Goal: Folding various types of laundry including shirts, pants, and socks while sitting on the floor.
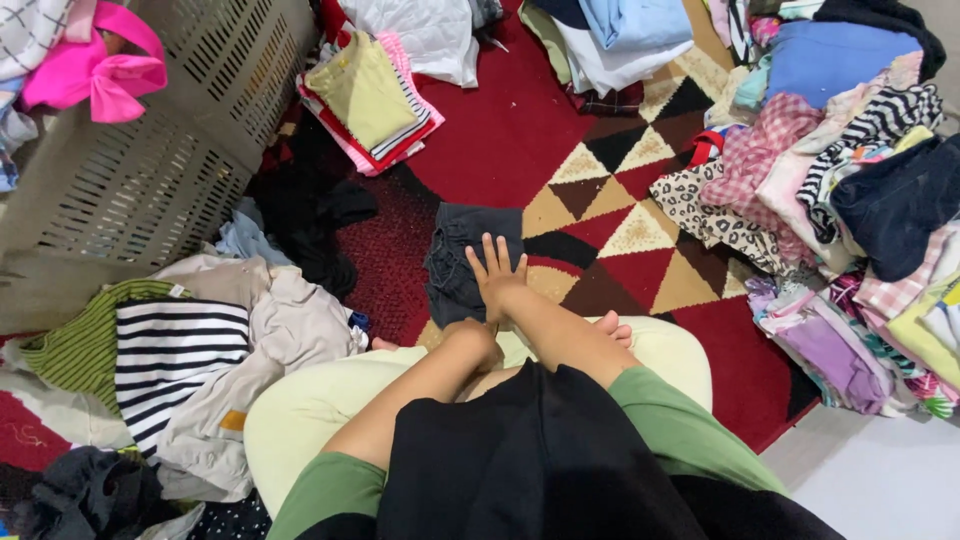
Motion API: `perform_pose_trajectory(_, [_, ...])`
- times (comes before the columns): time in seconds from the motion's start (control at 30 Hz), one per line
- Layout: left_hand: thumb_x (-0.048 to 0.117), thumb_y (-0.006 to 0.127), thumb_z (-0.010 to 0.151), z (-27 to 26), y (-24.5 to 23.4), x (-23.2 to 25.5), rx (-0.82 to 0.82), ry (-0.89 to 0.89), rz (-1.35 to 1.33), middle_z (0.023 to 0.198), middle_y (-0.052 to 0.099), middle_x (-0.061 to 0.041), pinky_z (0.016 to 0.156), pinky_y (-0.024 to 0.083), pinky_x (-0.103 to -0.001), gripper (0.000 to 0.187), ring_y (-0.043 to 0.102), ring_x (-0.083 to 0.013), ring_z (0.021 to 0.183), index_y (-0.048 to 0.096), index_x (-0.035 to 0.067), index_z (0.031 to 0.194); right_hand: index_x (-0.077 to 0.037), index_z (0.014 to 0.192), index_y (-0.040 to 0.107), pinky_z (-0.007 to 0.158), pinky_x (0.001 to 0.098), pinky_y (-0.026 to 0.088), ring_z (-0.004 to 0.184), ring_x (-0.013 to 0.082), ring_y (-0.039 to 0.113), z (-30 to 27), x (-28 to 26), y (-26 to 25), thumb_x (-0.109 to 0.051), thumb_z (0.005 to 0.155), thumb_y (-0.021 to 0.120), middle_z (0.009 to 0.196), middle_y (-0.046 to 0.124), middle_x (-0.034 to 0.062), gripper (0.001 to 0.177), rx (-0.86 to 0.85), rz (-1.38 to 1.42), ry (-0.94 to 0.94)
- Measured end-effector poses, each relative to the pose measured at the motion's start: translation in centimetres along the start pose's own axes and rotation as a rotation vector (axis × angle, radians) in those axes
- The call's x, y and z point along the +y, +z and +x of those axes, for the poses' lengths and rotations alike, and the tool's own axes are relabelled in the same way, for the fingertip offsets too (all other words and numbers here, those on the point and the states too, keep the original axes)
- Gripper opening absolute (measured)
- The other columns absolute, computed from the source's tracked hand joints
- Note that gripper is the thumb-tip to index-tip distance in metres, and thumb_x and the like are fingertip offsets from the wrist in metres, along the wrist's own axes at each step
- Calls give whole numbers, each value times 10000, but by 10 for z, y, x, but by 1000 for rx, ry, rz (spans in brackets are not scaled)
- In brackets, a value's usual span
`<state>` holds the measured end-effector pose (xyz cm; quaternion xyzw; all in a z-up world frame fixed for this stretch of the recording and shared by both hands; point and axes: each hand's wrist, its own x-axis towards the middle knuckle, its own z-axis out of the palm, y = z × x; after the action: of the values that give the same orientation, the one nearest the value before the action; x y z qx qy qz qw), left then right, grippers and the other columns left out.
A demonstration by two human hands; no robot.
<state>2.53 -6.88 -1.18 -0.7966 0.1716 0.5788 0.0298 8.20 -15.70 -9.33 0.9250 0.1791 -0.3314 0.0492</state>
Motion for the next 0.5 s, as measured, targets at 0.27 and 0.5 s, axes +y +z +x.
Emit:
perform_pose_trajectory(0.27, [561, 778, 808, 119, 38, -20, 174, -266, -458, 1511, 483, -302, 865, 520, -719, 1345, 609, -505, 1213, -211, 164, 1628, -323, 1660, -155, 1162, 790, -65, 1568, 381, -256, 9, 0, -1, -565, 934, 593, 1705, -303, 104, 1070, 23, 175, 36])
perform_pose_trajectory(0.5, [276, 859, 836, 3, 0, -9, 189, -435, -470, 1748, -171, -100, 1079, 228, -814, 1258, -73, -344, 1612, -84, 248, 1667, 126, 1572, 344, 1211, 617, 329, 1490, 511, 320, 14, 48, -38, -112, 1027, 527, 1610, 290, 418, 623, 103, 1570, -76])
